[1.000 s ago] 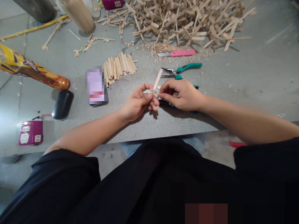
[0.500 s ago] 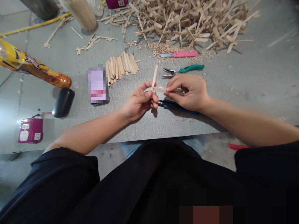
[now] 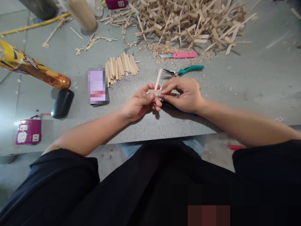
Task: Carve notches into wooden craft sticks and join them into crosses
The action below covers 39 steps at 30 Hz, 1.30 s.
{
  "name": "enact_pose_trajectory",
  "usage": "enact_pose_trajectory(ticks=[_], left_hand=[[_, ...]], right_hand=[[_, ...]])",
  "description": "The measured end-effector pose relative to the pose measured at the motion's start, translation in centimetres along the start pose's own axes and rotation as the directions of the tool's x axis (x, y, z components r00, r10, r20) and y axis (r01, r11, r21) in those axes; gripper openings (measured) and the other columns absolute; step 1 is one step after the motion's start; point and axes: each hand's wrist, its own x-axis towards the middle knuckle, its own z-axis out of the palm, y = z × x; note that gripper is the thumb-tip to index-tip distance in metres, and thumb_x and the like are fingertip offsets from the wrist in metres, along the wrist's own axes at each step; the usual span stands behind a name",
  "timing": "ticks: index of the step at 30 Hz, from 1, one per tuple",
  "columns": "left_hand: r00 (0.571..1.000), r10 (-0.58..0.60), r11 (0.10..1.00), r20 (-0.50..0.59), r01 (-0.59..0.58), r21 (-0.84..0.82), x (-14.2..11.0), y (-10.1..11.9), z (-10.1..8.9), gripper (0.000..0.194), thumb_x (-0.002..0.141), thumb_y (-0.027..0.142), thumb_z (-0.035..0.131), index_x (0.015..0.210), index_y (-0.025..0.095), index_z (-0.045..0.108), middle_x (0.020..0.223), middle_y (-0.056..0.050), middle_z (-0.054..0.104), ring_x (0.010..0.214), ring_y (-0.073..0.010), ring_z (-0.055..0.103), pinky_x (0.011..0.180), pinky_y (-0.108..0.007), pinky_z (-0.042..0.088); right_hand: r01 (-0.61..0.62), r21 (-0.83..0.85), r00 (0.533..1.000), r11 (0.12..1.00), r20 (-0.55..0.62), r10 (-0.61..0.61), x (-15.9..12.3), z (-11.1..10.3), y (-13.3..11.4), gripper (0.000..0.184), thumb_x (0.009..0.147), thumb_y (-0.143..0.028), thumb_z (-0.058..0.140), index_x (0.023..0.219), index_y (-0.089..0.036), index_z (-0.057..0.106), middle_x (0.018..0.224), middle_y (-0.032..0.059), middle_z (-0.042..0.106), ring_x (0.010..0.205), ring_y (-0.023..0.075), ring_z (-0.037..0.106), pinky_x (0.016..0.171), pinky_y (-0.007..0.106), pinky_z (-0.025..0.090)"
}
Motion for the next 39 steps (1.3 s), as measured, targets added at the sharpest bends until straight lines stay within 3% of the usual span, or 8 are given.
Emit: enact_pose_trajectory(ticks=[9,16,21,25,29,33,39], left_hand=[[1.0,-0.023,1.0,-0.008,0.023,0.021,0.2,0.1,0.0,0.058,0.088,0.054,0.109,0.122,0.024,0.073,0.079,-0.001,0.085,0.066,-0.0206,0.083,0.061,-0.028,0.063],[0.999,-0.029,1.0,-0.02,0.029,0.002,0.1,0.3,0.2,0.059,0.086,0.053,0.111,0.12,0.025,0.072,0.079,0.001,0.085,0.062,-0.0182,0.081,0.061,-0.027,0.065],[0.999,-0.02,1.0,-0.043,0.021,0.009,0.1,0.3,0.0,0.061,0.087,0.053,0.11,0.125,0.026,0.071,0.079,0.002,0.083,0.063,-0.0198,0.08,0.061,-0.03,0.066],[0.999,-0.026,1.0,-0.029,0.026,0.006,0.1,0.4,-0.1,0.059,0.089,0.05,0.109,0.127,0.026,0.071,0.08,0.002,0.084,0.064,-0.0186,0.08,0.064,-0.029,0.067],[1.0,-0.02,1.0,-0.016,0.02,-0.019,-0.1,0.5,0.0,0.058,0.089,0.046,0.11,0.127,0.024,0.072,0.08,0.001,0.086,0.064,-0.0171,0.082,0.064,-0.024,0.065],[0.995,0.026,0.999,-0.1,-0.028,-0.018,-0.4,0.5,0.3,0.053,0.092,0.045,0.107,0.124,0.022,0.072,0.077,0.0,0.085,0.059,-0.0173,0.079,0.059,-0.023,0.062],[0.969,0.117,0.993,-0.22,-0.12,-0.003,-0.3,0.3,0.6,0.02,0.107,0.029,0.09,0.108,0.02,0.072,0.073,-0.001,0.083,0.053,-0.0147,0.074,0.057,-0.022,0.059]], right_hand=[[-0.002,-0.002,1.0,1.0,0.01,0.002,0.2,0.3,0.4,0.033,0.11,-0.063,0.083,0.099,-0.032,0.082,0.103,0.0082,0.086,0.097,0.0301,0.082,0.093,0.053,0.066],[-0.029,-0.009,0.999,1.0,0.015,0.029,0.2,0.2,0.2,0.026,0.108,-0.056,0.084,0.101,-0.03,0.081,0.103,0.0079,0.088,0.095,0.0295,0.083,0.09,0.051,0.067],[-0.094,0.083,0.995,0.992,0.034,0.091,0.2,0.0,-0.1,0.037,0.106,-0.066,0.089,0.112,-0.031,0.08,0.111,0.007,0.089,0.093,0.0267,0.083,0.093,0.052,0.072],[-0.093,0.1,0.995,0.991,0.027,0.091,0.2,0.2,-0.1,0.038,0.105,-0.064,0.09,0.111,-0.028,0.08,0.111,0.0091,0.09,0.091,0.0269,0.084,0.091,0.051,0.073],[-0.055,0.023,0.998,0.998,0.044,0.054,0.3,0.0,0.3,0.033,0.105,-0.059,0.089,0.106,-0.026,0.082,0.102,0.0081,0.089,0.088,0.0257,0.083,0.086,0.045,0.07],[0.054,-0.071,0.992,0.996,0.122,-0.045,0.6,-1.5,1.4,0.023,0.105,-0.049,0.086,0.106,-0.026,0.083,0.095,0.004,0.087,0.08,0.0218,0.078,0.08,0.039,0.064],[0.084,-0.391,0.927,0.917,0.367,0.072,1.3,-4.8,1.2,0.008,0.103,-0.034,0.083,0.102,-0.027,0.083,0.091,0.0045,0.083,0.079,0.0241,0.073,0.075,0.041,0.051]])
